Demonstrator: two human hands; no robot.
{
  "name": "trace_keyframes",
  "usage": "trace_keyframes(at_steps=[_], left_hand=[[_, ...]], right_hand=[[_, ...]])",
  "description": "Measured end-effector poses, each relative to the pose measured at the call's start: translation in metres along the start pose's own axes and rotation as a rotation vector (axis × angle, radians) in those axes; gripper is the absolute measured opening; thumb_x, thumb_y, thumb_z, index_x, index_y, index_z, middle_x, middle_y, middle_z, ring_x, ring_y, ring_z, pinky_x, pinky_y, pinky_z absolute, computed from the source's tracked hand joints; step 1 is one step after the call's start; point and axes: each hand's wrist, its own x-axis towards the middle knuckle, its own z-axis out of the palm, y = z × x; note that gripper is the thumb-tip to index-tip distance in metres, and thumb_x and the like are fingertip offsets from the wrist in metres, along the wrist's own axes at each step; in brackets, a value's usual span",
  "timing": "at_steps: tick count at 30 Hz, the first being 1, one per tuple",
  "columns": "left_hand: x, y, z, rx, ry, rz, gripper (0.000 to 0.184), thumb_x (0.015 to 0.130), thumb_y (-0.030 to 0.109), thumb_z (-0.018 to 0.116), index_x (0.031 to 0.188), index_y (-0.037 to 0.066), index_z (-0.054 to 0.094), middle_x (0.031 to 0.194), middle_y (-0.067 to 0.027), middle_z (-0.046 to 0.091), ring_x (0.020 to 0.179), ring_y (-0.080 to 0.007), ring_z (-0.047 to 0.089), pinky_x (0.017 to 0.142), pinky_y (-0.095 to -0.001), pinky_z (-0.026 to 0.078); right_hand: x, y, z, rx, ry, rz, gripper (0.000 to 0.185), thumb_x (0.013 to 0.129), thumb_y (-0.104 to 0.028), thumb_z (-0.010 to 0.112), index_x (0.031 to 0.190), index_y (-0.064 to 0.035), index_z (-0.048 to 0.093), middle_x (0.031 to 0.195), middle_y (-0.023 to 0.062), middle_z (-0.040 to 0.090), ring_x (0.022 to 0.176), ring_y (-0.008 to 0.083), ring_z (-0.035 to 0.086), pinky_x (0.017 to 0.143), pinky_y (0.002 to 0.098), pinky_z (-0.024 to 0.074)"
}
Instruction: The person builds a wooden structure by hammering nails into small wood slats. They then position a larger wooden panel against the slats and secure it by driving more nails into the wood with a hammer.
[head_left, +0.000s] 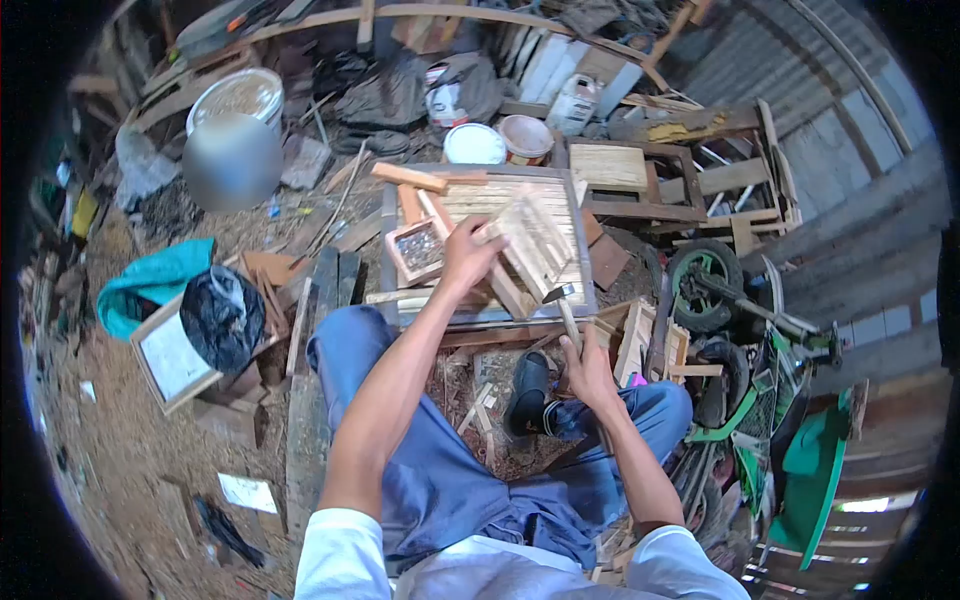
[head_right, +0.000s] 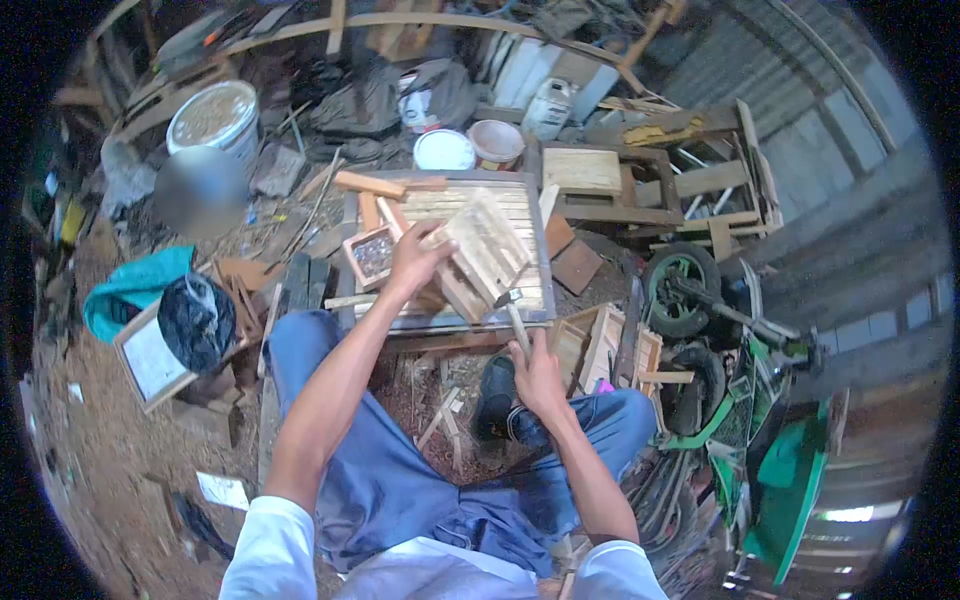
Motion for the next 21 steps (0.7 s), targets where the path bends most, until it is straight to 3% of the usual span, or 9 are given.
trace_keyframes(at_steps=[1,2,4,5,6,10,13,16,21], left_hand=[[-0.003,-0.007,0.003,-0.020,0.058,0.029,0.053,0.079,0.024,0.080,0.118,-0.006,0.060,0.110,-0.0223,0.068,0.098,-0.0306,0.068,0.087,-0.0384,0.051],[-0.007,-0.014,0.005,0.068,0.058,0.027,0.054,0.079,0.026,0.079,0.118,-0.005,0.060,0.109,-0.0234,0.068,0.098,-0.0317,0.068,0.087,-0.0391,0.051],[-0.017,-0.014,0.002,0.253,0.065,0.030,0.055,0.081,0.031,0.078,0.118,-0.005,0.059,0.108,-0.0255,0.068,0.097,-0.0340,0.068,0.087,-0.0407,0.051],[-0.025,-0.010,-0.001,0.435,0.025,0.035,0.056,0.084,0.037,0.073,0.118,-0.004,0.058,0.102,-0.0277,0.069,0.096,-0.0405,0.068,0.087,-0.0446,0.051],[-0.031,-0.012,0.000,0.493,0.023,0.048,0.056,0.085,0.038,0.071,0.118,-0.006,0.056,0.099,-0.0294,0.068,0.096,-0.0433,0.067,0.087,-0.0467,0.051],[-0.048,-0.025,0.001,0.666,-0.144,0.019,0.059,0.091,0.038,0.063,0.118,-0.012,0.047,0.086,-0.0336,0.065,0.088,-0.0490,0.065,0.078,-0.0524,0.051],[-0.057,-0.020,0.009,0.788,-0.168,0.059,0.059,0.091,0.045,0.063,0.108,-0.009,0.050,0.081,-0.0304,0.066,0.079,-0.0481,0.066,0.072,-0.0539,0.052],[-0.059,-0.001,0.017,0.955,-0.222,0.078,0.058,0.089,0.046,0.066,0.106,-0.008,0.054,0.086,-0.0281,0.066,0.084,-0.0447,0.066,0.074,-0.0522,0.052],[-0.048,-0.001,0.037,1.100,-0.109,0.402,0.047,0.087,0.037,0.068,0.109,-0.004,0.058,0.114,-0.0252,0.059,0.108,-0.0387,0.056,0.092,-0.0469,0.046]], right_hand=[[-0.001,0.005,0.000,0.038,0.058,0.009,0.029,0.100,-0.027,0.052,0.115,-0.0031,0.045,0.093,0.0305,0.065,0.073,0.0478,0.065,0.060,0.0511,0.0501],[-0.002,0.010,0.002,0.333,-0.078,0.318,0.028,0.102,-0.031,0.051,0.111,-0.0051,0.047,0.087,0.0173,0.063,0.058,0.0283,0.061,0.049,0.0378,0.0467],[-0.005,0.004,0.000,0.811,-0.030,0.498,0.027,0.103,-0.033,0.050,0.108,-0.0065,0.046,0.078,0.0086,0.055,0.053,0.0184,0.052,0.045,0.0321,0.0415],[-0.006,-0.002,0.001,1.058,-0.011,0.577,0.027,0.103,-0.033,0.050,0.107,-0.0072,0.046,0.074,0.0043,0.051,0.050,0.0135,0.047,0.042,0.0293,0.0390],[-0.005,-0.009,0.002,1.084,0.060,0.600,0.025,0.103,-0.033,0.050,0.105,-0.0091,0.044,0.070,-0.0013,0.041,0.047,0.0076,0.038,0.040,0.0243,0.0327],[-0.007,0.004,0.008,1.180,0.035,0.660,0.022,0.102,-0.027,0.054,0.106,-0.0089,0.042,0.074,0.0013,0.045,0.049,0.0080,0.040,0.040,0.0270,0.0376],[-0.011,0.001,0.007,1.304,0.080,0.539,0.022,0.101,-0.025,0.054,0.108,-0.0084,0.041,0.074,0.0019,0.045,0.049,0.0087,0.041,0.041,0.0285,0.0416],[-0.010,0.008,0.005,1.273,0.081,0.537,0.021,0.102,-0.024,0.050,0.113,-0.0071,0.045,0.075,0.0021,0.046,0.050,0.0093,0.044,0.042,0.0290,0.0438],[-0.019,0.026,0.004,1.451,0.011,0.578,0.031,0.106,-0.033,0.041,0.123,-0.0087,0.047,0.076,0.0018,0.046,0.053,0.0080,0.040,0.046,0.0236,0.0396]])
